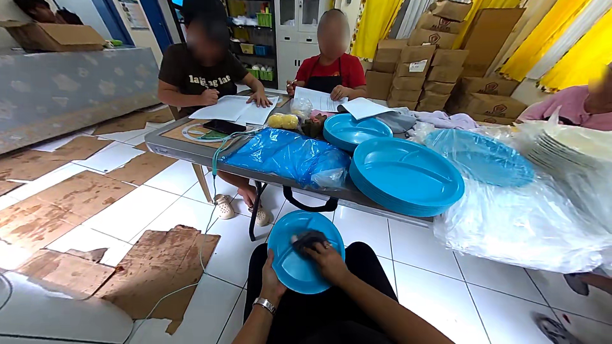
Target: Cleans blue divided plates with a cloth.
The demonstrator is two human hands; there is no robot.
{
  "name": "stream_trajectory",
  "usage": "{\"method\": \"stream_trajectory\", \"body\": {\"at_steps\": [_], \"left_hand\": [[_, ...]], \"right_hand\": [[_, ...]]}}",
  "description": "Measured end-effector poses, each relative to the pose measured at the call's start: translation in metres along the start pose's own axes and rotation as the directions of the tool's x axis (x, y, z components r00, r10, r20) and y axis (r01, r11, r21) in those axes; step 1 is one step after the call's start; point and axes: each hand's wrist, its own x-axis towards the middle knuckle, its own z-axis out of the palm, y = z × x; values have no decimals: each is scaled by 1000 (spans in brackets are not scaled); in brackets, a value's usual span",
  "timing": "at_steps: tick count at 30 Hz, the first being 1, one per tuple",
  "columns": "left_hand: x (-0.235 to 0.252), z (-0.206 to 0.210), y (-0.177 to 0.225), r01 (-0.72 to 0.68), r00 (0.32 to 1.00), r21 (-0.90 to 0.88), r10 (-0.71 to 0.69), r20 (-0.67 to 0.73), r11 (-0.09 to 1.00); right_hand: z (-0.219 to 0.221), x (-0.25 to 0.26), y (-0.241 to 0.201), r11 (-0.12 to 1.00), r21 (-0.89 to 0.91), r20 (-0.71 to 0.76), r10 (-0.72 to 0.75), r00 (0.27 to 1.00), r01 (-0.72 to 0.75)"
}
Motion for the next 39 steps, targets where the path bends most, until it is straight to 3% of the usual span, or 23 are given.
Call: {"method": "stream_trajectory", "body": {"at_steps": [2,4,6,8,10,13,15,19,24,27,30,32,35,39], "left_hand": [[0,1,-1,-6,1000,44,7,-23,999],[-2,2,0,-5,999,124,9,-30,992],[-4,6,-1,24,1000,183,-21,-19,983],[-8,6,-5,70,997,221,-78,26,973],[-10,3,-8,102,990,254,-123,69,962],[-13,-2,-5,100,992,211,-114,58,972],[-14,-3,0,102,993,203,-113,45,974],[-17,-1,-2,168,985,288,-174,-4,943],[-8,-1,-13,160,987,307,-163,-16,938],[-7,-1,-15,157,987,324,-155,-32,933],[-8,-2,-13,149,989,338,-147,-33,929],[-7,-3,-11,145,989,332,-142,-32,932],[-7,-3,-8,122,993,319,-117,-36,940],[-8,0,-5,87,996,267,-92,7,960]], "right_hand": [[-13,-1,17,972,40,48,228,973,-230],[-32,2,18,875,214,4,445,896,-435],[-47,15,8,814,342,-127,534,836,-469],[-53,27,-9,868,319,-82,426,901,-381],[-42,34,-30,958,217,83,175,981,-189],[-10,35,-45,996,55,117,-82,990,76],[-7,38,-35,998,9,62,-59,996,58],[-14,32,9,991,-33,-67,128,990,-131],[-16,-7,47,931,-50,-226,343,912,-362],[-22,-19,39,872,-158,-98,453,886,-463],[-35,-9,16,772,-210,166,632,757,-599],[-42,5,12,742,-115,252,665,703,-660],[-48,17,16,758,110,335,580,742,-642],[-52,13,16,853,167,323,426,845,-494]]}}
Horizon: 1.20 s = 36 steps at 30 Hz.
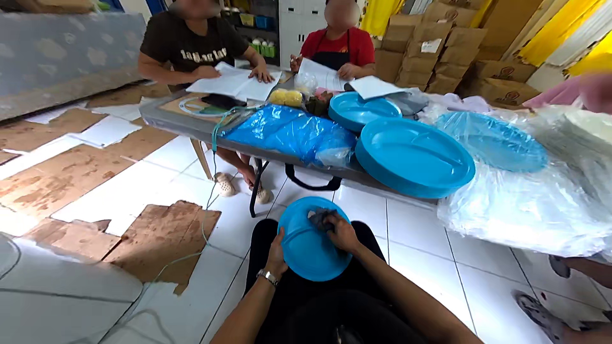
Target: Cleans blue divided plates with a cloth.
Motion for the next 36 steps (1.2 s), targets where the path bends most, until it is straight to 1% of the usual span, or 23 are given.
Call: {"method": "stream_trajectory", "body": {"at_steps": [2,4,6,7,8,9,10,11,12,13,14,16,18,20,22,24,28,29,31,33,34,35,36], "left_hand": [[0,1,-3,-41,999,-56,43,27,998],[7,-3,-7,-74,996,-117,78,35,990],[12,-5,-10,-57,998,-129,61,29,990],[13,-3,-9,-45,998,-133,49,28,990],[13,-3,-8,-39,998,-135,44,34,990],[12,-4,-7,-35,998,-140,42,45,990],[13,-4,-6,-32,997,-144,41,59,989],[13,-4,-5,-28,997,-151,40,72,988],[13,-4,-5,-21,997,-167,34,75,986],[13,-3,-4,-17,998,-179,26,49,984],[12,-3,-2,-10,1000,-197,16,26,980],[10,-8,0,3,1000,-226,2,21,974],[10,-10,0,22,999,-237,-15,31,971],[11,-10,-1,24,999,-232,-13,50,972],[12,-8,-2,11,999,-220,0,54,975],[13,-7,-3,-2,999,-202,11,42,979],[12,-5,-2,-3,1000,-192,3,-1,981],[11,-5,-2,-7,1000,-192,6,-4,981],[11,-8,-4,-17,1000,-190,17,0,982],[9,-6,-5,-16,1000,-181,15,-7,983],[8,-5,-5,-27,999,-185,23,-22,982],[8,-4,-5,-44,999,-193,37,-38,980],[10,-4,-5,-58,998,-202,49,-49,978]], "right_hand": [[11,-11,5,993,-110,2,-38,999,39],[29,-22,13,975,-221,30,33,999,-25],[37,-24,13,966,-215,34,156,987,-145],[35,-22,10,966,-187,33,189,981,-180],[35,-20,5,974,-152,21,172,985,-167],[38,-20,-1,989,-114,-11,93,996,-93],[45,-19,-8,996,-84,-63,-44,997,39],[53,-18,-16,978,-69,-102,-203,974,196],[61,-18,-27,937,-71,-100,-347,932,341],[67,-19,-38,890,-87,-62,-453,889,448],[71,-20,-47,849,-115,-14,-521,853,516],[75,-19,-50,790,-208,11,-587,809,576],[76,-15,-41,759,-302,-47,-616,786,577],[74,-11,-28,747,-389,-125,-623,772,539],[68,-7,-15,761,-452,-182,-589,787,465],[61,-5,-2,787,-488,-215,-529,821,379],[42,-9,14,832,-523,-199,-332,922,186],[37,-10,16,839,-530,-178,-255,950,126],[29,-14,18,845,-534,-109,-74,991,4],[21,-18,8,844,-528,42,135,990,-93],[19,-22,0,851,-515,123,191,974,-102],[20,-27,-7,877,-473,201,202,959,-85],[22,-32,-15,913,-405,278,168,946,-43]]}}
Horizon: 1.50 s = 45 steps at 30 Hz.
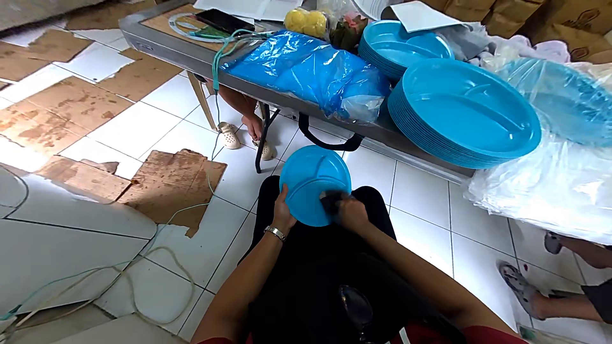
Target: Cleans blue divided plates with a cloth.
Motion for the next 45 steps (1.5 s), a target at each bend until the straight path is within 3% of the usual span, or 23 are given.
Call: {"method": "stream_trajectory", "body": {"at_steps": [2,4,6,7,9,11,13,15,17,19,25,29,33,36,38,39,42,45], "left_hand": [[3,0,-2,4,1000,6,-4,-3,1000],[1,0,-2,40,999,46,-40,-9,998],[0,1,1,46,999,57,-45,-19,997],[0,2,3,23,1000,50,-23,-6,998],[0,2,5,-15,997,33,12,77,999],[-1,2,3,7,991,51,-14,135,999],[-4,3,3,49,993,80,-58,106,996],[-3,1,4,75,995,107,-82,55,991],[-5,2,5,102,995,143,-104,2,984],[-8,-1,4,113,993,205,-109,-34,972],[-9,8,0,116,993,322,-113,-28,939],[-7,4,-3,72,997,278,-58,-59,958],[-2,4,-2,9,995,240,15,-98,971],[-3,12,-3,-35,992,178,55,-110,983],[-3,19,-3,-50,991,124,65,-119,991],[-5,23,-4,-54,988,132,72,-138,990],[-8,29,9,-49,977,238,96,-191,970],[-11,42,40,-15,931,253,106,-350,967]], "right_hand": [[5,-4,-14,973,147,67,-192,979,180],[5,-2,-21,876,366,59,-360,931,315],[-4,-1,-26,712,594,-95,-400,912,374],[-11,-2,-32,657,632,-227,-351,908,412],[-26,1,-48,714,498,-499,-230,836,493],[-33,18,-57,828,241,-591,-288,753,506],[-32,39,-58,890,12,-488,-393,779,456],[-31,56,-51,920,-104,-471,-381,795,379],[-40,63,-36,959,-96,-500,-279,820,267],[-48,63,-17,982,-102,-435,-186,881,157],[-59,52,5,934,-352,-249,-149,957,54],[-54,56,35,981,-165,-354,41,934,-105],[-26,34,44,989,16,-170,148,974,-147],[-12,11,17,929,370,-145,54,988,4],[-3,-4,-9,767,577,-245,-164,956,280],[2,-10,-20,704,580,-288,-294,911,410],[2,-19,-36,707,252,-397,-548,736,661],[-4,-20,-27,732,22,-491,-585,645,681]]}}
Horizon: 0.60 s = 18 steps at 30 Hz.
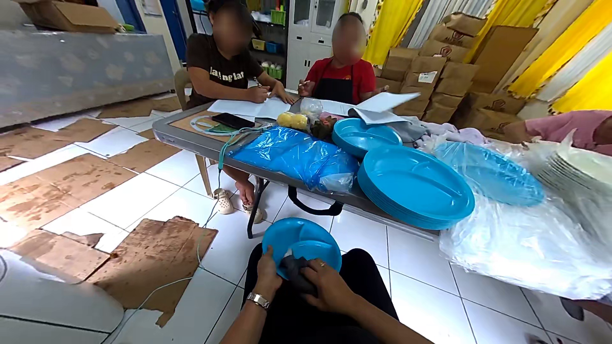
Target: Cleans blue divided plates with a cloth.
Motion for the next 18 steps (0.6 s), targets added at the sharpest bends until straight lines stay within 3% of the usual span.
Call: {"method": "stream_trajectory", "body": {"at_steps": [4,6,7,8,10,12,15,17,18], "left_hand": [[-1,-11,45,58,998,-18,-58,11,998],[-11,-7,60,78,997,72,-80,21,994],[-18,-6,61,-7,998,159,-3,59,987],[-21,-11,60,-158,977,257,114,181,953],[-23,-24,54,-560,795,364,359,488,744],[-38,-31,56,-771,599,333,439,670,544],[-72,-28,66,-717,488,193,285,825,670],[-93,-21,69,-683,440,101,297,847,723],[-103,-16,69,-672,439,48,345,829,739]], "right_hand": [[-12,-5,10,991,-106,-253,-111,961,87],[-25,-5,5,994,-21,-367,-104,924,104],[-36,-5,-1,991,78,-416,-68,907,110],[-50,-6,-7,977,181,-460,-15,888,110],[-81,-7,-18,931,352,-527,109,843,100],[-111,-4,-23,893,435,-601,190,777,118],[-139,5,-29,909,382,-759,206,618,165],[-144,15,-33,943,245,-851,97,516,226],[-143,21,-38,955,161,-865,15,501,249]]}}
